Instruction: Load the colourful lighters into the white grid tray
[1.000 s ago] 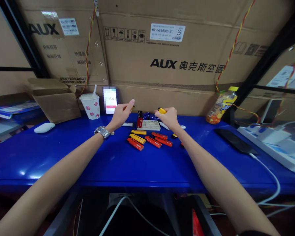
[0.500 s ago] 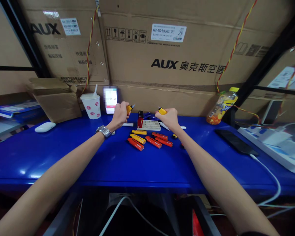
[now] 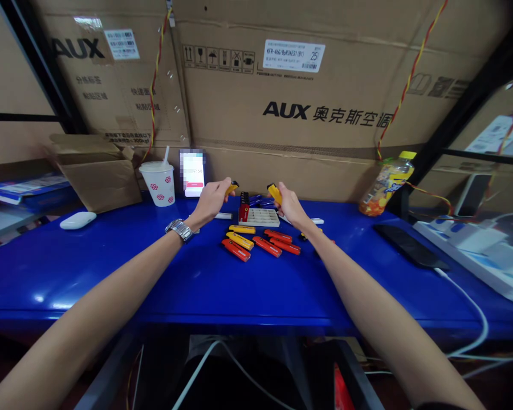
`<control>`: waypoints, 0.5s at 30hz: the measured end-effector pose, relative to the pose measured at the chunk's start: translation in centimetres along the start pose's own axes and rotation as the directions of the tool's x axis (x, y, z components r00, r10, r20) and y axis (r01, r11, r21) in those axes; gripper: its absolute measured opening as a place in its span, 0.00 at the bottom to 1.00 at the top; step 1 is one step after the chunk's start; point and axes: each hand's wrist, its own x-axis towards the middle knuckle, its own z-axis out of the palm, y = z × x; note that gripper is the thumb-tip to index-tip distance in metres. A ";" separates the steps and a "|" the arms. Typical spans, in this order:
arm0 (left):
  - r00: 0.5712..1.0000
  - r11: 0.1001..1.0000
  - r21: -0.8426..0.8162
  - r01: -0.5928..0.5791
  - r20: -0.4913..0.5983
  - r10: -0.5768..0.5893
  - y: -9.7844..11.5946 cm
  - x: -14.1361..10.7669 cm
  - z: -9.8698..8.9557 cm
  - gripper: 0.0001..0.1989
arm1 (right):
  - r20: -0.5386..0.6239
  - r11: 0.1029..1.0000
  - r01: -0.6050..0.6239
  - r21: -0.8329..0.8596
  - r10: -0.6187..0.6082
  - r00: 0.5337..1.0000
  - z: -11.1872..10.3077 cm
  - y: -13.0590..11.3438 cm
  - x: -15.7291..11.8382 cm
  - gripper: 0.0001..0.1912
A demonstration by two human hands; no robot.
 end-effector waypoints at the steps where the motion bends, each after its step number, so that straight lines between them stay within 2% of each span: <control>1: 1.000 0.999 0.032 -0.025 0.004 0.025 -0.2 0.1 0.0 0.22 | 0.017 0.998 -0.005 0.058 0.004 1.000 0.2 0.3 0.1 0.31; 4: 0.997 0.989 0.125 -0.077 -0.005 0.078 -0.8 0.2 0.3 0.15 | 0.031 0.990 -0.001 0.144 -0.004 1.000 0.9 0.8 0.1 0.26; 8: 0.989 0.972 0.187 -0.145 0.018 0.145 -1.7 0.3 0.5 0.08 | 0.034 0.992 0.044 0.120 -0.049 0.998 1.5 0.8 -0.1 0.22; 11: 0.981 0.963 0.187 -0.193 0.068 0.183 -2.0 0.4 0.6 0.06 | -0.014 0.993 0.099 0.060 -0.098 0.995 1.8 0.9 -0.1 0.22; 15: 0.968 0.923 0.291 -0.251 0.051 0.246 -1.9 0.5 0.5 0.07 | -0.010 0.992 0.067 0.108 -0.067 0.998 2.4 1.4 0.3 0.19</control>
